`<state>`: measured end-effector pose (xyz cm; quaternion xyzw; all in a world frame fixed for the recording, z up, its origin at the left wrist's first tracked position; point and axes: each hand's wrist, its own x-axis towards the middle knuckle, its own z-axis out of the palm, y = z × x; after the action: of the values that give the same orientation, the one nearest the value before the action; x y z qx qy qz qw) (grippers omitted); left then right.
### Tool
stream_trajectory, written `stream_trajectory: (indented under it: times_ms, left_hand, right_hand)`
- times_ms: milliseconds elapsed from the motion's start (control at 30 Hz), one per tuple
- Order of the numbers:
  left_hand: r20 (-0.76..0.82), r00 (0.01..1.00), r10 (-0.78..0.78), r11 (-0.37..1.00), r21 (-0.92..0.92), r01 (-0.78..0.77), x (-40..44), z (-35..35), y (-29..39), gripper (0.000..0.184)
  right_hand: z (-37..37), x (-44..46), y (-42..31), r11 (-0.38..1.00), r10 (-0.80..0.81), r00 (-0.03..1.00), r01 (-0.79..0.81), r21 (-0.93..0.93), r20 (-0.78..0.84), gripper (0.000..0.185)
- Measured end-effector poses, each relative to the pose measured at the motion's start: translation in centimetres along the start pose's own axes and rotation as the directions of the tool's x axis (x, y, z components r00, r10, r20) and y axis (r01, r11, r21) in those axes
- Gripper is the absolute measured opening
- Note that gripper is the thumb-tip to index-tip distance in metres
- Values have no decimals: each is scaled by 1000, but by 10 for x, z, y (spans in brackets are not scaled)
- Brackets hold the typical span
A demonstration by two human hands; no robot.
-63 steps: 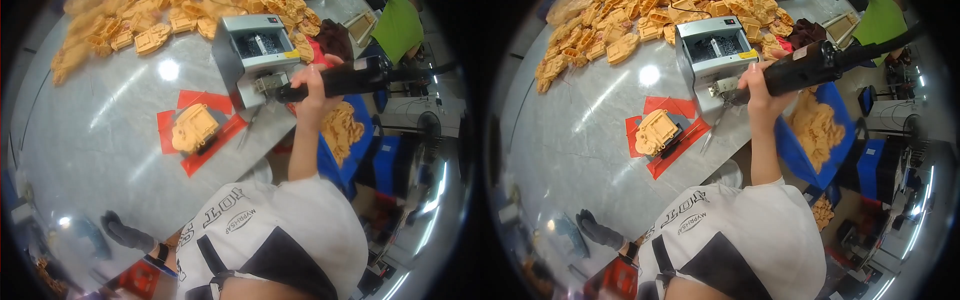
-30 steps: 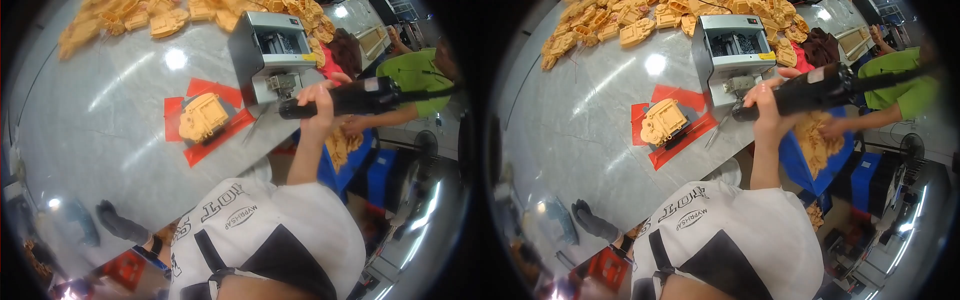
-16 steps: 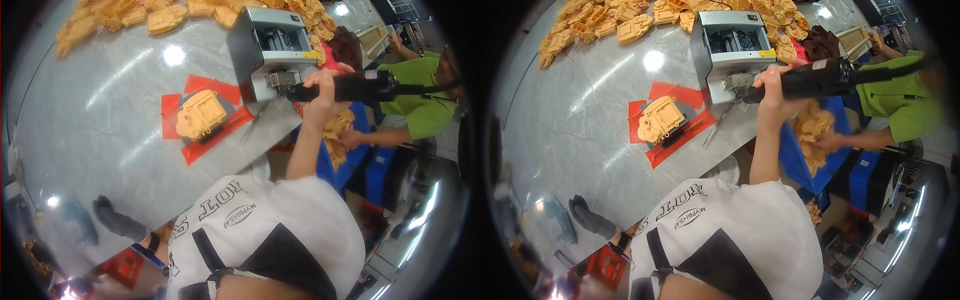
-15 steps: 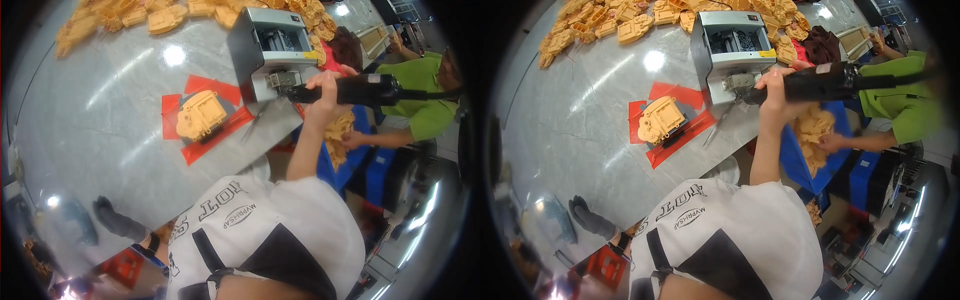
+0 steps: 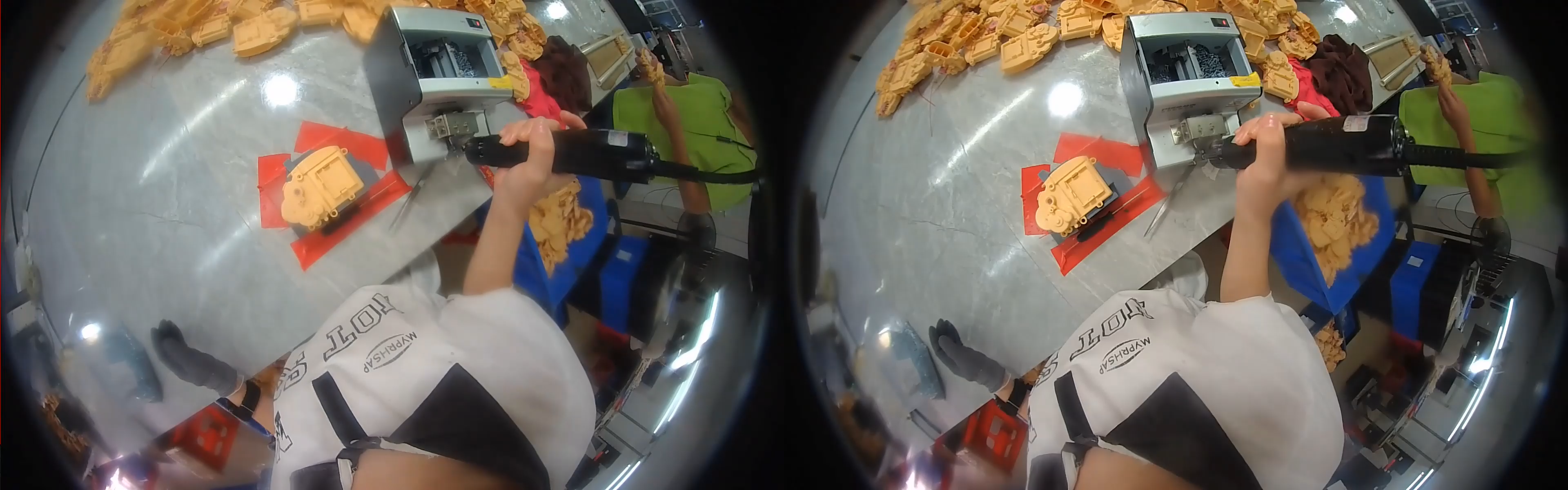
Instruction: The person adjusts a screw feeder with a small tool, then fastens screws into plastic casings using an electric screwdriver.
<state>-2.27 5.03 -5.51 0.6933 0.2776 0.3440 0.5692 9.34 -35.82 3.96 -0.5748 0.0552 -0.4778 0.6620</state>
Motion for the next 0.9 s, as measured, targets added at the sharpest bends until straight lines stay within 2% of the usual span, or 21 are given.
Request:
stream_trajectory:
  times_ms: [167, 433, 533, 600, 900]
  left_hand:
    - [23, 1000, -9, 999, 46, 8, -2, 1, 2, 37]
    - [74, 997, -19, 995, 95, 12, 0, 3, 6, 38]
    - [43, 999, -22, 990, 140, 16, 4, 1, 2, 36]
    - [20, 1000, -23, 991, 129, 20, 4, -1, 2, 36]
    - [11, 1000, -28, 989, 144, 26, 5, -4, 1, 37]
  right_hand:
    - [2, 2, 2, 996, -24, 998, 28, -84, 54, 33]
    - [5, 4, -3, 998, 41, 995, -36, -47, 93, 27]
    - [5, 1, -8, 993, 84, 986, -72, -89, 142, 31]
    - [11, -4, -9, 981, 73, 983, -40, -191, 167, 29]
    - [11, 0, -7, 985, 121, 976, -95, -144, 183, 27]
